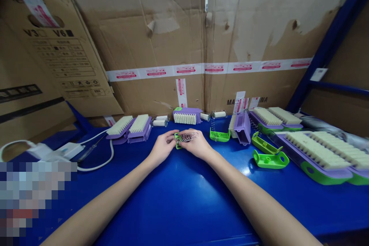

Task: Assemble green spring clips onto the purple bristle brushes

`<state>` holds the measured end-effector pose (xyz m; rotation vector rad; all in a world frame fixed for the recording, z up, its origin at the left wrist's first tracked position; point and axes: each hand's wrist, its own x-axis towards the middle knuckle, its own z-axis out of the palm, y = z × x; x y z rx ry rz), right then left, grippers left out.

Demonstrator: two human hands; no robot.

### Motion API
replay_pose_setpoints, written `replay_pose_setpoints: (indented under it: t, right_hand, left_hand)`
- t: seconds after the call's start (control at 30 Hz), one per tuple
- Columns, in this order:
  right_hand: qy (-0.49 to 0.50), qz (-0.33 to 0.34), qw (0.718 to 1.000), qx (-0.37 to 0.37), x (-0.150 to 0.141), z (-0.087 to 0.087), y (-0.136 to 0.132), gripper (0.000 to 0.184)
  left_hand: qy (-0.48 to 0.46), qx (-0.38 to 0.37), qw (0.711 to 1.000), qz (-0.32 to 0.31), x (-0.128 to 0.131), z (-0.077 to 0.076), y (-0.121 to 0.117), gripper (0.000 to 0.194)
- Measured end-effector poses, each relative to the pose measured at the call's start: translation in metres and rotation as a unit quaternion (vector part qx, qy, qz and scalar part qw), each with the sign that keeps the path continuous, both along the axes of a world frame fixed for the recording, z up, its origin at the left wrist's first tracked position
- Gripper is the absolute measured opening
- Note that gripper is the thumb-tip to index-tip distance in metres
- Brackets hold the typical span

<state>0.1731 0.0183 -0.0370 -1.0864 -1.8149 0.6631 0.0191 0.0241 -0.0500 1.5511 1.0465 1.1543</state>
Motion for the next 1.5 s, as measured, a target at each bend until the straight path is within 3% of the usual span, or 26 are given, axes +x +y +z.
replay_pose_setpoints:
  t: [0.23, 0.5, 0.7, 0.9, 1.1, 1.5]
  right_hand:
    - [-0.091, 0.018, 0.993, 0.072, 0.0042, 0.0028, 0.0000, 0.019]
    - [-0.136, 0.003, 0.987, 0.087, 0.0028, 0.0050, -0.0021, 0.010]
    - [-0.117, -0.007, 0.990, 0.079, 0.0000, 0.0041, -0.0027, 0.007]
    - [-0.068, -0.004, 0.995, 0.067, -0.0018, -0.0030, -0.0002, 0.006]
    - [-0.048, 0.051, 0.997, 0.042, 0.0036, 0.0005, -0.0009, 0.025]
    - [-0.080, 0.030, 0.995, 0.052, 0.0017, -0.0014, -0.0009, 0.011]
  left_hand:
    - [0.006, -0.011, 1.000, -0.006, 0.0000, 0.0039, -0.0020, 0.038]
    - [-0.006, -0.022, 0.999, -0.030, -0.0010, 0.0074, -0.0022, 0.040]
    - [-0.024, -0.019, 0.998, -0.055, -0.0023, 0.0056, -0.0005, 0.042]
    - [-0.025, -0.029, 0.999, -0.025, -0.0010, 0.0036, 0.0002, 0.044]
    - [-0.012, -0.029, 0.999, -0.013, 0.0002, 0.0064, -0.0007, 0.045]
    - [-0.030, -0.024, 0.997, -0.067, -0.0032, 0.0022, 0.0023, 0.046]
